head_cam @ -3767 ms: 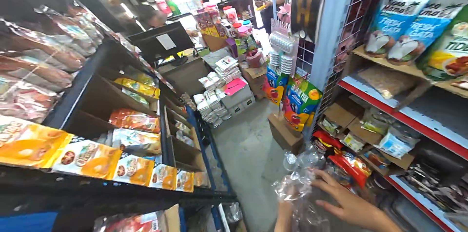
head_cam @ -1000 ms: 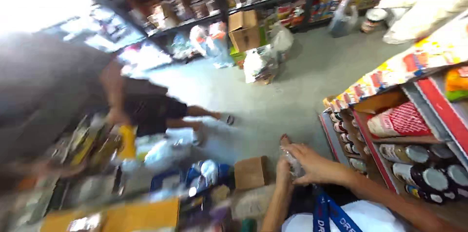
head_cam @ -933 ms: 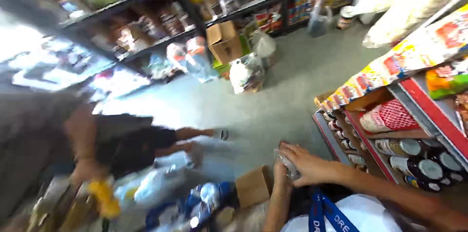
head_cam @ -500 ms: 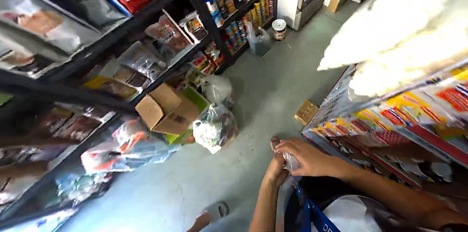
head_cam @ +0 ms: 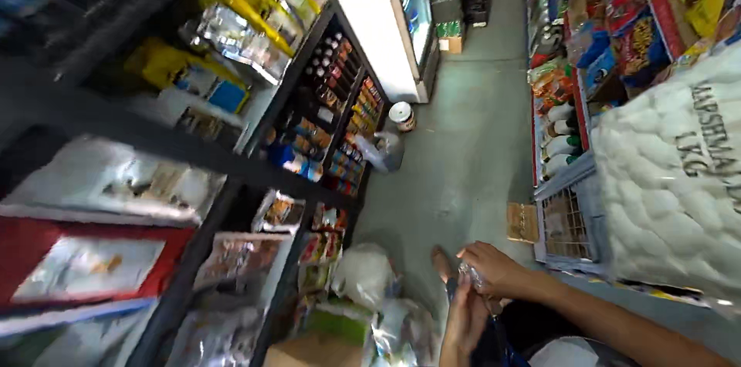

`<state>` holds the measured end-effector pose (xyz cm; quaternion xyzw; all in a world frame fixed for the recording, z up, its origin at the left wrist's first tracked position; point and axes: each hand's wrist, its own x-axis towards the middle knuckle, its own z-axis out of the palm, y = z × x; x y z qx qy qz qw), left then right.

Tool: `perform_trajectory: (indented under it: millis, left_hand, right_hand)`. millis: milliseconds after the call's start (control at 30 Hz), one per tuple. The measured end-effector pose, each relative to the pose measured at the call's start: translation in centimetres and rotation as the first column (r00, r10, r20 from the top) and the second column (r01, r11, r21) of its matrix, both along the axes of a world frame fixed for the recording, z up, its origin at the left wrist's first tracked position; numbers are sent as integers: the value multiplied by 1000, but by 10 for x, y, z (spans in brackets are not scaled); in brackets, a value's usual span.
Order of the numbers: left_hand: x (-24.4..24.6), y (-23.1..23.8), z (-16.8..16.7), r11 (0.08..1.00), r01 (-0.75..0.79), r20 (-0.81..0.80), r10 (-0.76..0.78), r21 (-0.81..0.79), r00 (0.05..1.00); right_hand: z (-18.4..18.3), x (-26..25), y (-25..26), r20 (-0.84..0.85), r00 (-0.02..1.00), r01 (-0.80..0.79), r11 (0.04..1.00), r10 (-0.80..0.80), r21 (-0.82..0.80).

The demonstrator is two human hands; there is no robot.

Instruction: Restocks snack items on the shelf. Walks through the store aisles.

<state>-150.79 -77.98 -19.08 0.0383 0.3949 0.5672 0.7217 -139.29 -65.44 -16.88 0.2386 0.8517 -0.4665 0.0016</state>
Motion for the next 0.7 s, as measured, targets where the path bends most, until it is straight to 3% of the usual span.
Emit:
perform_trajectory:
  millis: [100,200,300,367,433,533,700]
  left_hand:
    - [-63,68,-1,988,145,8,-144,-50,990]
    - [-113,153,7,940,340,-41,-339,3,940]
    - [-126,242,21,784,620,-161,-611,13,775]
    - [-117,307,27,698,716,-187,-703,9,687]
    - [-106,367,24,643,765,-189,-749,24,635]
    - [-92,455,12,641,768,-171,-756,6,632]
    - [-89,614,11,695,719,-206,-708,-28,676]
  right_hand:
    - [1,-42,46,-17,992,128,992,-128,-9]
    - [9,-68,100,-57,958,281,960,-280,3]
    - [29,-71,149,-2,890,456,889,-456,-43]
    - [55,-68,192,94,827,560,826,-554,-62]
    - [60,-62,236,121,760,648,758,-638,-76]
    - [46,-52,314,119,690,724,683,-714,-97]
    - [46,-54,481,215,710,692,721,-670,-37]
